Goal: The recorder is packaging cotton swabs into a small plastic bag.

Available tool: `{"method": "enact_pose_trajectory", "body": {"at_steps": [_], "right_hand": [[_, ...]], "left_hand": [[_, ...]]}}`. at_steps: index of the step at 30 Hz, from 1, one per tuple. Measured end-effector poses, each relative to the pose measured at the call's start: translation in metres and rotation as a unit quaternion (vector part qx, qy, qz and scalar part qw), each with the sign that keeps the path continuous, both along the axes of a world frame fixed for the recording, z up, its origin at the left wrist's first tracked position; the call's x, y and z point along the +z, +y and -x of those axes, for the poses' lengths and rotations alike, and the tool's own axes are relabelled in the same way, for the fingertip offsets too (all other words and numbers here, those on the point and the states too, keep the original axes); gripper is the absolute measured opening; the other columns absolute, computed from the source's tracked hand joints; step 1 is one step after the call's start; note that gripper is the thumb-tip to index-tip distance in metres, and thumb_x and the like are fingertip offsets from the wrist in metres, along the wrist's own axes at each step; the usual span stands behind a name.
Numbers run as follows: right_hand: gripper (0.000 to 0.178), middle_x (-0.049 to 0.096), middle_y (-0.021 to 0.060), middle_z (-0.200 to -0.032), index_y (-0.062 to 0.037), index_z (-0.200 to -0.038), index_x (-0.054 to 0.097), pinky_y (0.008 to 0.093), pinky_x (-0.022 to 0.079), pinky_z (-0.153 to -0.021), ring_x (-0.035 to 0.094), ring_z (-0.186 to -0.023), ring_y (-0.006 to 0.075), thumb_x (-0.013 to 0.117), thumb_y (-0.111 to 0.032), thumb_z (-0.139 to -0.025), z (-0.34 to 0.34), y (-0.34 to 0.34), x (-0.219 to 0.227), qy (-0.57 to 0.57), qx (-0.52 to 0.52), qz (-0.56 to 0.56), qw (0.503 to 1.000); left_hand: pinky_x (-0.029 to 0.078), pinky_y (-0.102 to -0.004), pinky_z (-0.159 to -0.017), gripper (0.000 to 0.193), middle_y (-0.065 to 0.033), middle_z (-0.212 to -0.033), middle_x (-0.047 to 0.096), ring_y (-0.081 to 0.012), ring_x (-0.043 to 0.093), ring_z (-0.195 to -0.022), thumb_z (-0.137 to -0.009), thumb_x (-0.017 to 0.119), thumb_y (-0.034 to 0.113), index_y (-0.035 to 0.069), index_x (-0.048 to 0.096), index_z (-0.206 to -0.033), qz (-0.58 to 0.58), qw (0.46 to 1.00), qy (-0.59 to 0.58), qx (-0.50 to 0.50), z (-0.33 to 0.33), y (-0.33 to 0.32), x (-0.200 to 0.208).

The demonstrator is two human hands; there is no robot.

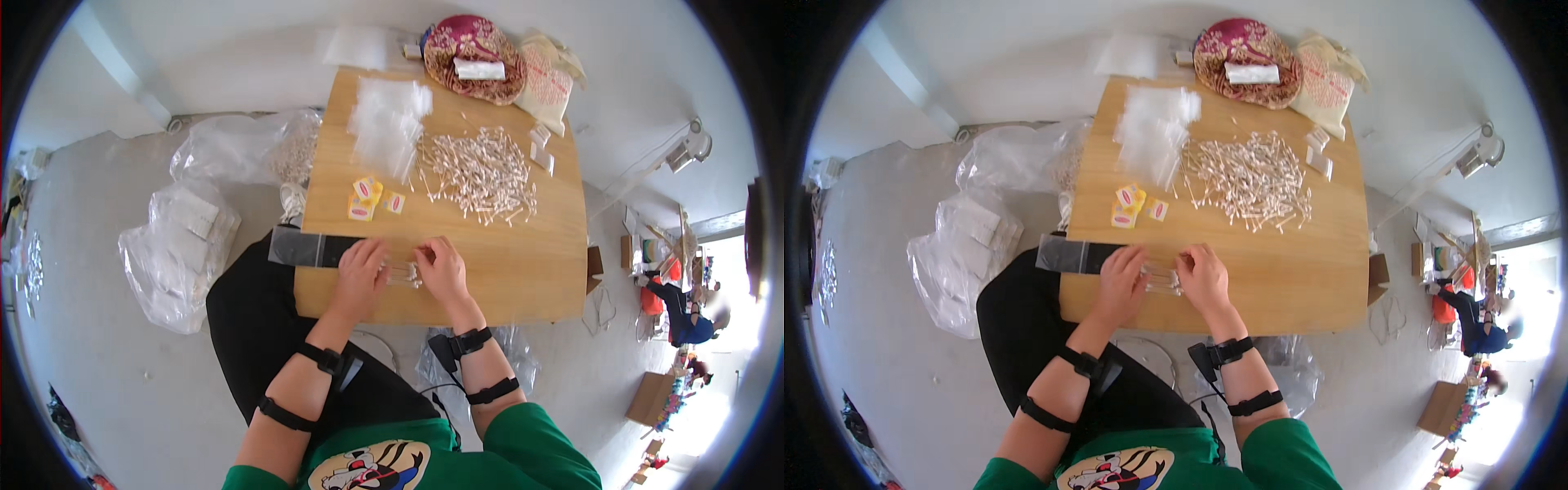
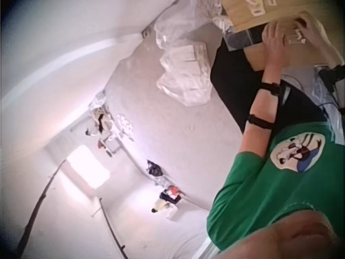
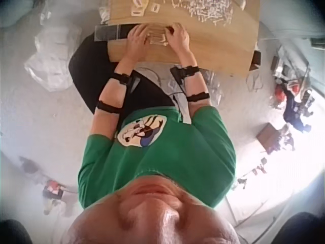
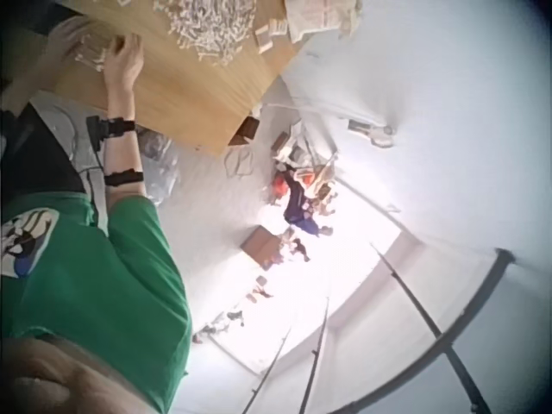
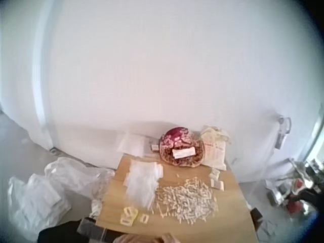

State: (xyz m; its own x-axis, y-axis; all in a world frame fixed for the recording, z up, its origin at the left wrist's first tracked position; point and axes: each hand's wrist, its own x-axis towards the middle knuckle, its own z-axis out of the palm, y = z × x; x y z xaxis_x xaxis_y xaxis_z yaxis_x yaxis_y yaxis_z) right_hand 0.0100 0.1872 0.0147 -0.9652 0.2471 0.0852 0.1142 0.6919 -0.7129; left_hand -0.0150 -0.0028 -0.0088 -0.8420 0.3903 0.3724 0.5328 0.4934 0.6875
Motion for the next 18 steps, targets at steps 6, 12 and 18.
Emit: {"method": "enact_pose_trajectory", "body": {"at_steps": [6, 12, 18], "right_hand": [[0.019, 0.067, 0.0115, -0.091, -0.0085, -0.101, 0.062, 0.0423, 0.053, -0.069, 0.067, -0.082, 0.0311, 0.066, -0.023, -0.089, 0.081, 0.007, -0.016, 0.009, -0.066, -0.112, 0.992], [0.018, 0.068, 0.0136, -0.090, -0.0100, -0.098, 0.059, 0.0464, 0.052, -0.070, 0.067, -0.083, 0.0346, 0.058, -0.027, -0.093, 0.103, 0.013, -0.019, -0.066, -0.072, -0.190, 0.977], [0.012, 0.068, 0.0137, -0.084, -0.0104, -0.092, 0.060, 0.0474, 0.052, -0.066, 0.067, -0.079, 0.0349, 0.058, -0.023, -0.093, 0.046, 0.028, -0.012, -0.097, -0.101, -0.196, 0.971]], "left_hand": [[0.041, -0.0451, -0.103, 0.032, -0.0145, -0.127, 0.059, -0.0334, 0.052, -0.123, -0.086, 0.066, 0.015, 0.003, 0.063, -0.116, 0.028, 1.000, 0.008, -0.008, -0.008, -0.001, 0.004], [0.042, -0.0436, -0.102, 0.029, -0.0124, -0.125, 0.060, -0.0314, 0.054, -0.122, -0.088, 0.065, 0.015, 0.004, 0.064, -0.114, 0.023, 1.000, 0.002, -0.005, -0.009, 0.003, -0.001], [0.042, -0.0448, -0.100, 0.031, -0.0139, -0.123, 0.061, -0.0322, 0.055, -0.119, -0.086, 0.066, 0.017, 0.001, 0.064, -0.113, 0.023, 1.000, -0.014, 0.011, -0.009, 0.003, 0.001]]}}
